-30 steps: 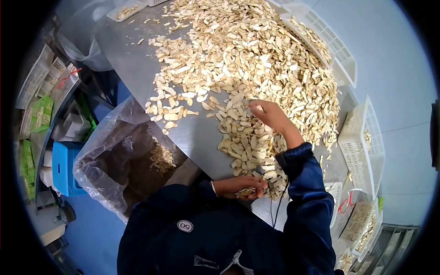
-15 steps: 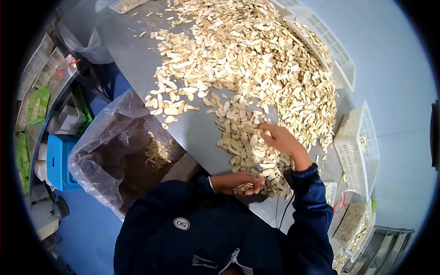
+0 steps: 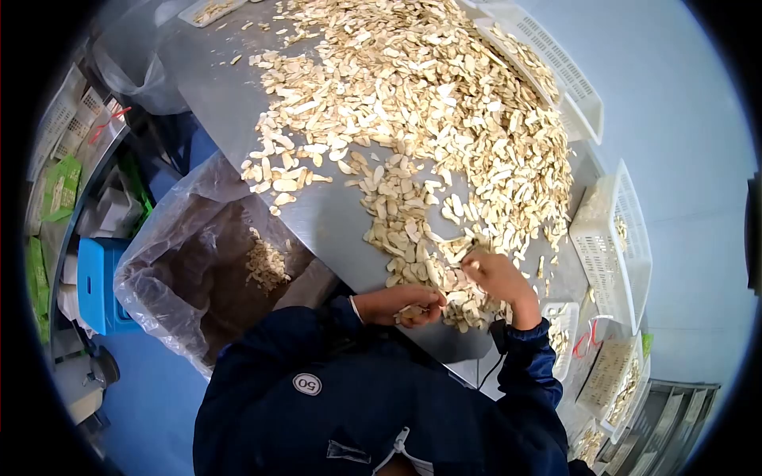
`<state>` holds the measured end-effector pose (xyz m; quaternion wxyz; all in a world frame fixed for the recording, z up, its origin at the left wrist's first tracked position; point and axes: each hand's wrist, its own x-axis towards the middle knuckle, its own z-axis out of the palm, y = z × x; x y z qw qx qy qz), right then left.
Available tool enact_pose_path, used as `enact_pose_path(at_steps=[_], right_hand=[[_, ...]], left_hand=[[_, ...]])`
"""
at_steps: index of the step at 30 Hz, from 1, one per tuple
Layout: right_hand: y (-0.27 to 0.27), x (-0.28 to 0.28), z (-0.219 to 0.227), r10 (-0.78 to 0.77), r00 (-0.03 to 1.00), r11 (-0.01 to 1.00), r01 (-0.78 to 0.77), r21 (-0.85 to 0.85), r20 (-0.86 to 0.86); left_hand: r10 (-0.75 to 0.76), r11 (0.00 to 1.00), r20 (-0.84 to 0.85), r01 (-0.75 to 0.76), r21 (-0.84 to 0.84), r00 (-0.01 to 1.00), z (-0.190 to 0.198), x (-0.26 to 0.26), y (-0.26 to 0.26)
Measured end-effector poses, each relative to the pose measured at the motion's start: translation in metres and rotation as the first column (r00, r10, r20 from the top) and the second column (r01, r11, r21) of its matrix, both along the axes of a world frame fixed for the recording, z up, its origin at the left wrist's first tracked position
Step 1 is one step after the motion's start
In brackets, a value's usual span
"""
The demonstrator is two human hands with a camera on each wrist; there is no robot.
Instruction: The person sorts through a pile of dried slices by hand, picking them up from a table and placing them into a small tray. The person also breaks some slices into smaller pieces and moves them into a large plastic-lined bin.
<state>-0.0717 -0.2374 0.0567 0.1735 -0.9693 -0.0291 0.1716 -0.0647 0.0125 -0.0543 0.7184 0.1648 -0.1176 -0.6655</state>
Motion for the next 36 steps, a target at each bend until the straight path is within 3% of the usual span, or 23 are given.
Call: enact_pose_path(at_steps=[2,5,9,14,17,20,23,27,28,31,34,36], right_hand=[[-0.009,-0.009,0.009,-0.156,0.988,0.981,0.157,-0.111,0.023],[-0.026,-0.026,-0.001,-0.239,0.966,0.947,0.254,-0.196,0.099],[-0.025,-0.042,0.003,-0.193,0.979,0.981,0.195,-0.022,0.068],[-0.035,-0.042,-0.012,-0.301,0.929,0.928,0.337,-0.158,0.213],[-0.01,-0.036,0.014,-0.376,0.918,0.919,0.351,0.18,0.128],[0.012,-0.033,0.011,-0.325,0.945,0.804,0.296,0.515,-0.037],[0.037,-0.03,0.02,-0.131,0.977,0.766,0.207,0.608,-0.167],[0.076,-0.029,0.046,0.05,0.999,0.851,-0.036,0.523,-0.013],[0.081,-0.031,0.043,0.106,0.985,0.837,-0.164,0.522,0.139],[0.094,-0.038,0.063,0.092,0.99,0.879,-0.131,0.459,0.108],[0.08,-0.041,0.056,-0.045,0.998,0.895,0.024,0.446,0.037],[0.067,-0.045,0.047,-0.201,0.97,0.905,0.132,0.405,0.134]], left_hand=[[-0.002,1.0,-0.005,0.002,0.011,1.0,0.001,0.0,-0.001],[-0.003,1.0,-0.008,0.003,-0.003,1.0,0.005,0.001,-0.001],[0.007,1.0,-0.018,-0.007,-0.008,1.0,0.001,0.0,-0.002],[0.031,0.999,-0.018,-0.031,-0.009,0.999,-0.004,-0.002,-0.005],[0.031,0.999,0.001,-0.031,-0.014,1.0,-0.005,-0.002,-0.005],[0.017,1.0,0.006,-0.017,0.0,1.0,-0.004,-0.001,-0.007],[0.037,0.999,-0.061,-0.036,0.026,0.997,-0.006,-0.001,-0.008],[0.107,0.992,-0.082,-0.102,0.071,0.991,0.01,0.0,-0.004],[0.114,0.992,-0.082,-0.109,0.059,0.99,0.009,-0.001,-0.004],[0.116,0.984,-0.117,-0.099,0.146,0.986,0.003,-0.002,-0.003],[0.1,0.987,-0.082,-0.089,0.132,0.992,0.007,-0.002,-0.003],[0.046,0.999,-0.075,-0.044,0.026,0.996,-0.003,-0.003,0.0]])
